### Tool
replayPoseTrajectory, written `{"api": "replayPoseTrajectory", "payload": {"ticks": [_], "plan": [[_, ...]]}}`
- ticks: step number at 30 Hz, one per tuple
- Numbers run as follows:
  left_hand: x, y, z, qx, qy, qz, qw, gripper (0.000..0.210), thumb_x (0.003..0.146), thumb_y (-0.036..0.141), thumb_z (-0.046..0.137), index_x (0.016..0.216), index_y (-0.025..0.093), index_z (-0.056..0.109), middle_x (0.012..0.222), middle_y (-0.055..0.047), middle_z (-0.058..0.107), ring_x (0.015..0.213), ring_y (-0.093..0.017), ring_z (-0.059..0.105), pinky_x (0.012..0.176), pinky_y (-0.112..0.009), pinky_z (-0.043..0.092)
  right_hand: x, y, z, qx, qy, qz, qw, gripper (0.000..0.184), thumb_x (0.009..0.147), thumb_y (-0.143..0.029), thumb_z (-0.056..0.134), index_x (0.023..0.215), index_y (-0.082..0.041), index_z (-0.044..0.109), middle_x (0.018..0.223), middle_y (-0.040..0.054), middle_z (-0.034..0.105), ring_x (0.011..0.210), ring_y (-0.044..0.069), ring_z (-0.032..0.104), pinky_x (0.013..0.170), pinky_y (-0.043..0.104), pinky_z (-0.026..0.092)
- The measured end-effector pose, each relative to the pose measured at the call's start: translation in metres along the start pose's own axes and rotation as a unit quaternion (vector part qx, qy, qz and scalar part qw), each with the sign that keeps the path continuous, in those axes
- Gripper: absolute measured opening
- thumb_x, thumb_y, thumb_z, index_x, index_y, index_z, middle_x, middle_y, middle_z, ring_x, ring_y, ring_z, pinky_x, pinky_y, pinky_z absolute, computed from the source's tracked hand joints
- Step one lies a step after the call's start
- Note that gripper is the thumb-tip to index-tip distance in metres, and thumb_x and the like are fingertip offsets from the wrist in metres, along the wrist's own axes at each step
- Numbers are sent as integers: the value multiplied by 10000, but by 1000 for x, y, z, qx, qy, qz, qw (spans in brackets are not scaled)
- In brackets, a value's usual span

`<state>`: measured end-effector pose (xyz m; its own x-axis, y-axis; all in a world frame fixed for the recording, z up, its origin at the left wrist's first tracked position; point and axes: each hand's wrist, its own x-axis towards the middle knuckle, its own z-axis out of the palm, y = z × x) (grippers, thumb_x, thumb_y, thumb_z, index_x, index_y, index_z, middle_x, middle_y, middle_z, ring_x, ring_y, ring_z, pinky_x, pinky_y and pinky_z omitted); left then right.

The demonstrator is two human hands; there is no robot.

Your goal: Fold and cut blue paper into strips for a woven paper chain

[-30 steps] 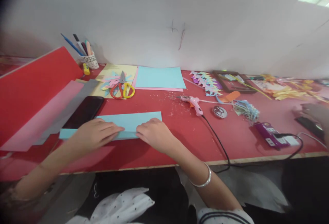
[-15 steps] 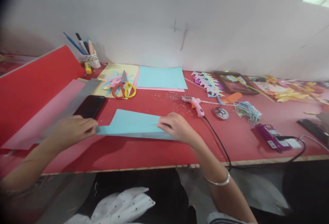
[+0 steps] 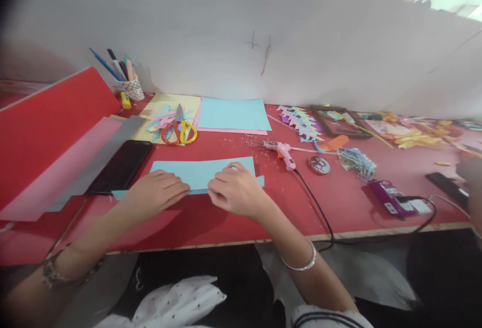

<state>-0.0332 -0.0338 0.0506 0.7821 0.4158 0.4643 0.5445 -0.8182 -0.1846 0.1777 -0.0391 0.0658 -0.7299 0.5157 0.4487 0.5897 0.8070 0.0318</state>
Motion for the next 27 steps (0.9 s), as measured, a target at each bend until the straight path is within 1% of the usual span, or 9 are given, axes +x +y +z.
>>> {"api": "replayPoseTrajectory", "payload": {"ticks": [3, 6, 8, 11, 16, 21, 24, 26, 27], "plan": [[5, 6, 2, -18, 1, 9, 1000, 397, 899, 137, 284, 600, 176, 543, 522, 9, 540, 499, -136, 491, 507, -276, 302, 6, -9, 13, -27, 44, -16, 999, 264, 790, -117, 386, 575, -182, 526, 499, -41, 506, 502, 94, 385, 727, 234, 333], [5, 7, 2, -57, -7, 11, 998, 417, 905, 144, 279, 591, 178, 551, 523, 14, 549, 498, -128, 491, 505, -272, 295, 8, -13, 26, -22, 88, -39, 995, 264, 737, -76, 369, 524, -189, 476, 422, -67, 420, 448, 88, 305, 686, 211, 332], [2, 4, 3, -78, -12, 8, 997, 416, 913, 165, 277, 622, 182, 573, 547, 17, 575, 520, -126, 507, 521, -270, 303, 5, -10, 30, -9, 91, -33, 995, 253, 702, -67, 367, 499, -192, 451, 404, -72, 383, 434, 86, 266, 663, 201, 331], [-5, -5, 8, -95, -11, -1, 995, 430, 924, 210, 271, 641, 180, 593, 555, 17, 594, 526, -122, 515, 527, -268, 313, -5, 1, 30, 10, 66, -5, 998, 241, 671, -70, 364, 478, -193, 440, 405, -67, 356, 435, 87, 247, 647, 197, 331], [-14, -20, 13, -103, 3, -8, 995, 489, 938, 270, 231, 643, 170, 608, 563, 9, 619, 541, -115, 539, 546, -251, 345, -26, 18, 21, 18, 6, 59, 998, 235, 658, -92, 353, 456, -188, 425, 417, -52, 319, 443, 88, 258, 573, 205, 304], [-24, -33, 6, -87, -3, -10, 996, 458, 935, 277, 252, 659, 184, 606, 589, 15, 643, 556, -112, 555, 556, -236, 365, -49, 34, 4, 19, -9, 96, 995, 221, 668, -95, 360, 474, -183, 416, 433, -48, 347, 446, 83, 293, 565, 212, 300], [-34, -43, -5, -65, 25, -34, 997, 419, 929, 280, 281, 669, 186, 595, 606, 12, 655, 568, -109, 564, 570, -223, 384, -67, 48, -8, -8, 10, 143, 990, 221, 679, -106, 370, 478, -192, 403, 428, -37, 376, 448, 95, 336, 539, 226, 295], [-39, -47, -11, -51, 39, -56, 996, 389, 923, 268, 305, 670, 190, 588, 620, 10, 660, 577, -109, 567, 580, -224, 388, -76, 55, -16, -26, 46, 193, 980, 211, 704, -130, 389, 508, -199, 423, 440, -25, 415, 455, 109, 373, 518, 232, 303], [-40, -47, -14, -48, 38, -62, 996, 380, 921, 260, 311, 671, 193, 588, 622, 12, 658, 578, -110, 568, 582, -227, 386, -78, 55, -19, -21, 60, 212, 975, 195, 717, -137, 398, 539, -200, 445, 461, -20, 451, 465, 114, 400, 525, 234, 323]]}}
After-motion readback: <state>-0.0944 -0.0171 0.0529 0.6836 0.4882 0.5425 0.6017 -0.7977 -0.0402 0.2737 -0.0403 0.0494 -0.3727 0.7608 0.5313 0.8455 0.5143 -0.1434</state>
